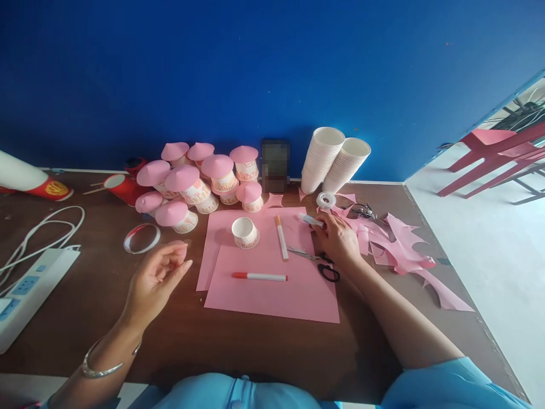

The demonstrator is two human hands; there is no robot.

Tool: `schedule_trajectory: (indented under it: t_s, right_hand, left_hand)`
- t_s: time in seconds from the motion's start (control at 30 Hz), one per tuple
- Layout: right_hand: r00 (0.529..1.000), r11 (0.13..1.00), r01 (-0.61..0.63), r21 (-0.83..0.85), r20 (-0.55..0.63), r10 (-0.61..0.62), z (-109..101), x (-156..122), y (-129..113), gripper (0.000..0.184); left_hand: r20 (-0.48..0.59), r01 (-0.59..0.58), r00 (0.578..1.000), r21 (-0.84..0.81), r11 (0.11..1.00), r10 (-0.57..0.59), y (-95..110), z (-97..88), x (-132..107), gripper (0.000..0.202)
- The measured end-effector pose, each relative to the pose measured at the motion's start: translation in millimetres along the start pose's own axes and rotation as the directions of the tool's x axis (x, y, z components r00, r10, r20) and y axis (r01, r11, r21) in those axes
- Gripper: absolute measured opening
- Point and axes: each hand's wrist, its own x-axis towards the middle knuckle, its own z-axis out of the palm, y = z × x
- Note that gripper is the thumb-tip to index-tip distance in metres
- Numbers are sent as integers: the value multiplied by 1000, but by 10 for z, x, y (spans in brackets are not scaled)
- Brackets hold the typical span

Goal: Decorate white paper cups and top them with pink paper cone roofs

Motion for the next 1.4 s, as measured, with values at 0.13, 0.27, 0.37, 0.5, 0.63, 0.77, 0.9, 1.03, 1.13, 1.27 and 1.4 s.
schedule_trajectory:
  t_s: [0.13, 0.27, 0.37, 0.5, 0.63, 0.77, 0.9, 1.03, 1.13, 1.27, 1.4]
  right_hand:
    - [985, 969, 170, -178, 0, -173, 3, -64, 0, 23]
    - [967, 931, 249, -268, 21, -253, -26, -88, -39, 23]
    - [955, 910, 286, -299, 16, -295, -51, -76, -80, 25]
    - [945, 897, 320, -304, 33, -326, -83, -47, -131, 30]
    - [942, 886, 329, -328, 43, -334, -105, -24, -187, 31]
    - [928, 852, 358, -382, 43, -370, -135, 29, -269, 37]
    - [924, 813, 372, -447, 98, -369, -170, 261, -416, 55]
    - [913, 783, 406, -471, 160, -376, -113, 728, -619, 61]
    - [905, 763, 423, -489, 188, -382, -11, 1091, -740, 62]
    - [913, 755, 404, -516, 177, -368, 121, 1357, -790, 61]
    - [920, 762, 392, -515, 207, -333, 204, 1370, -755, 62]
  left_hand:
    - [-55, -58, 996, 167, 984, 68, -110, -96, 45, 30]
    - [-97, -141, 978, 344, 928, 185, -219, -199, 102, 32]
    - [-92, -192, 963, 434, 880, 255, -265, -238, 133, 36]
    - [-98, -185, 960, 486, 854, 263, -315, -240, 150, 41]
    - [-115, -145, 966, 505, 851, 233, -396, -237, 158, 44]
    - [-102, -125, 974, 504, 854, 203, -451, -233, 174, 48]
    - [-123, -100, 976, 478, 873, 179, -465, -220, 196, 43]
    - [-162, -89, 969, 471, 878, 185, -495, -213, 222, 44]
    - [-191, -85, 962, 463, 882, 193, -509, -217, 230, 43]
    - [-217, -81, 956, 453, 888, 198, -506, -236, 221, 39]
    - [-220, -61, 960, 447, 892, 175, -522, -245, 221, 38]
